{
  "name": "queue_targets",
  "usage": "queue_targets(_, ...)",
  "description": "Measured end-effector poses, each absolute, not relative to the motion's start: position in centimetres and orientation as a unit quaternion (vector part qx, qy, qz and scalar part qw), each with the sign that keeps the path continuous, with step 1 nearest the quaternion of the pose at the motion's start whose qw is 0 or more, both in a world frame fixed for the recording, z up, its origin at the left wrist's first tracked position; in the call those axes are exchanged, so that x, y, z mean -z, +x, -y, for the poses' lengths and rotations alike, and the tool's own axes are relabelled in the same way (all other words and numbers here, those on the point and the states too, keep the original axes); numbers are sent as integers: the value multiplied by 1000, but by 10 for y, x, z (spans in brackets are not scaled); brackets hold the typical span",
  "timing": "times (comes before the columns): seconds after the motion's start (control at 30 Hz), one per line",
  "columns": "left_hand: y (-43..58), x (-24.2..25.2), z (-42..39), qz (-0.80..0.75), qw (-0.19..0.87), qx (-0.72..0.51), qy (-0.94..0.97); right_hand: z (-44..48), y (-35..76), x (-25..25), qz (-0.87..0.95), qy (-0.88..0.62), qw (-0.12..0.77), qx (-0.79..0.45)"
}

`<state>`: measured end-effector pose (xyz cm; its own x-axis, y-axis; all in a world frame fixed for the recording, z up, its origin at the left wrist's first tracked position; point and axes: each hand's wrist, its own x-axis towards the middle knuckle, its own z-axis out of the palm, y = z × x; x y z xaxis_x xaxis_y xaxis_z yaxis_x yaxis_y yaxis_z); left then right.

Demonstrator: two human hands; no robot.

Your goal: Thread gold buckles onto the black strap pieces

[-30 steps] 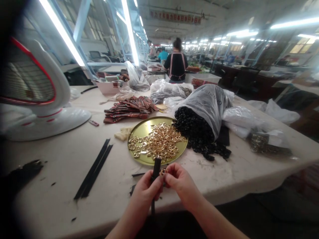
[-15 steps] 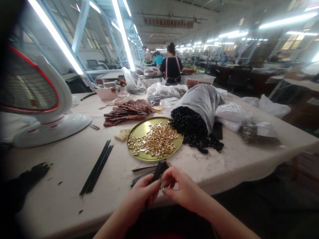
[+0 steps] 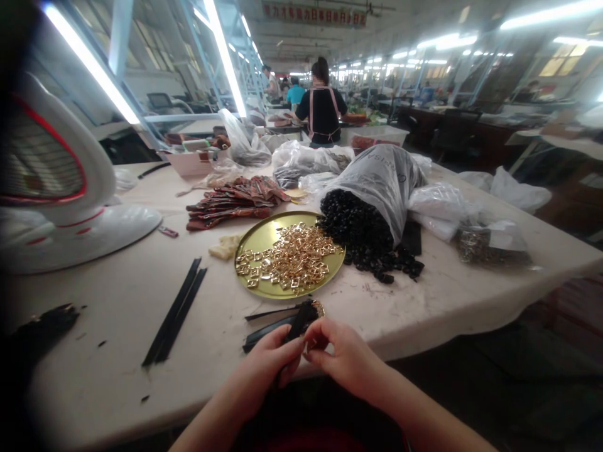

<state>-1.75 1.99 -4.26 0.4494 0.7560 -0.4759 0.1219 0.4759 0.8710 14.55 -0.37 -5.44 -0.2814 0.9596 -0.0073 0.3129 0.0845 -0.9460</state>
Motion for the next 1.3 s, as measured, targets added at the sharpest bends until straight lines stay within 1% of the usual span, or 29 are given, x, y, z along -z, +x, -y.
queue_targets(0.07, -17, 45, -22, -487, 703, -202, 477, 0, 145, 57, 658, -497, 359, -438)
queue_targets(0.17, -17, 46, -24, -484, 701, -193, 487, -3, 146, 57, 667, -468, 391, -429)
queue_targets(0.3, -19, 41, -24, -450, 726, -209, 477, -4, 147, 57, 654, -467, 403, -438)
queue_targets(0.37, -19, 37, -22, -427, 733, -233, 476, -5, 146, 59, 622, -468, 427, -460)
queue_targets(0.43, -19, 34, -19, -414, 734, -262, 471, -6, 146, 61, 533, -469, 479, -516)
queue_targets(0.53, -14, 37, -15, -424, 729, -272, 465, -9, 145, 65, 313, -456, 569, -609)
queue_targets(0.63, -7, 49, -11, -449, 711, -258, 476, -10, 141, 66, 187, -415, 607, -651)
queue_targets(0.77, -7, 62, -7, -484, 645, -258, 533, -4, 131, 69, 160, -386, 611, -672)
queue_targets(0.93, -19, 53, -5, -505, 511, -252, 649, 5, 123, 75, 160, -396, 599, -678)
queue_targets(1.0, -23, 49, -4, -507, 473, -248, 677, 7, 122, 77, 158, -406, 595, -675)
queue_targets(1.1, -26, 47, -3, -506, 440, -240, 702, 8, 120, 78, 163, -422, 585, -673)
queue_targets(1.2, -28, 46, -3, -501, 406, -246, 724, 9, 120, 77, 208, -452, 577, -648)
queue_targets(1.3, -32, 42, -5, -493, 406, -239, 731, 11, 120, 76, 273, -482, 568, -608)
